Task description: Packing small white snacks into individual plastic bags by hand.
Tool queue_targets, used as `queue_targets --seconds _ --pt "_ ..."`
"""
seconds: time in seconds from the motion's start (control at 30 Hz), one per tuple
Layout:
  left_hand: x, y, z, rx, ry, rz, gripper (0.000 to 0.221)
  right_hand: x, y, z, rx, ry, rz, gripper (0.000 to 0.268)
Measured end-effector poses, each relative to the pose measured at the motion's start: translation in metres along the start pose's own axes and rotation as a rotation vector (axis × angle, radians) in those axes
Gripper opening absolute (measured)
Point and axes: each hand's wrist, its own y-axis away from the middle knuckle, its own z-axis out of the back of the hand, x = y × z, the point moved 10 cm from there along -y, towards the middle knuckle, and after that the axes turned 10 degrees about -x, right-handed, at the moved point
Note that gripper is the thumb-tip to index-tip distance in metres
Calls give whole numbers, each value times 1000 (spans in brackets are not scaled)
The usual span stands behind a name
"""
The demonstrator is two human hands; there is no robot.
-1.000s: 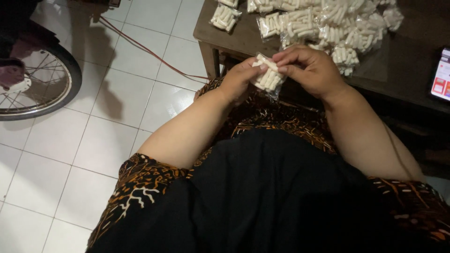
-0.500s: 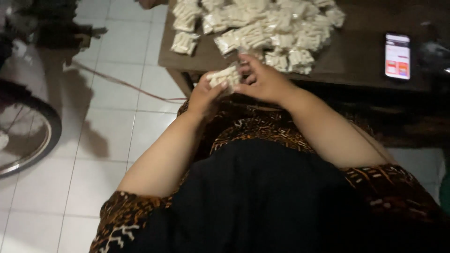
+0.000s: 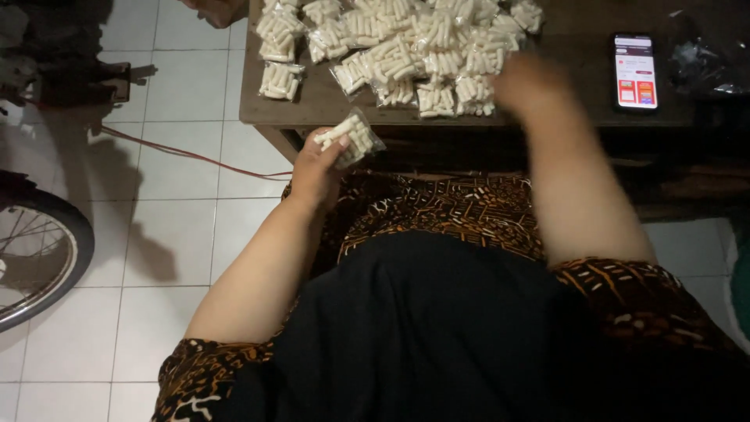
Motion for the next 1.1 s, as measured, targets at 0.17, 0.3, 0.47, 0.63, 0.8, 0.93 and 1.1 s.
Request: queue_targets --seconds 0.17,0.3,0.47,0.63,0.8,0.93,1.1 --pt "1 -4 6 -55 70 5 39 -131 -21 -26 70 220 -274 67" --pt "20 -15 9 86 41 2 37 2 21 31 -76 -71 42 50" --pt "29 -16 2 135 -42 -62 37 145 70 44 -125 -482 286 21" --pt "49 -35 15 134 -168 -291 45 204 107 29 -146 -519 341 33" --pt "34 -11 -6 137 -139 -243 43 197 98 16 -254 -571 482 20" --pt "20 -6 -9 130 -236 -213 39 178 82 -1 -164 -686 483 13" --pt "-7 21 -37 174 -93 -108 36 187 92 22 167 -1003 305 9"
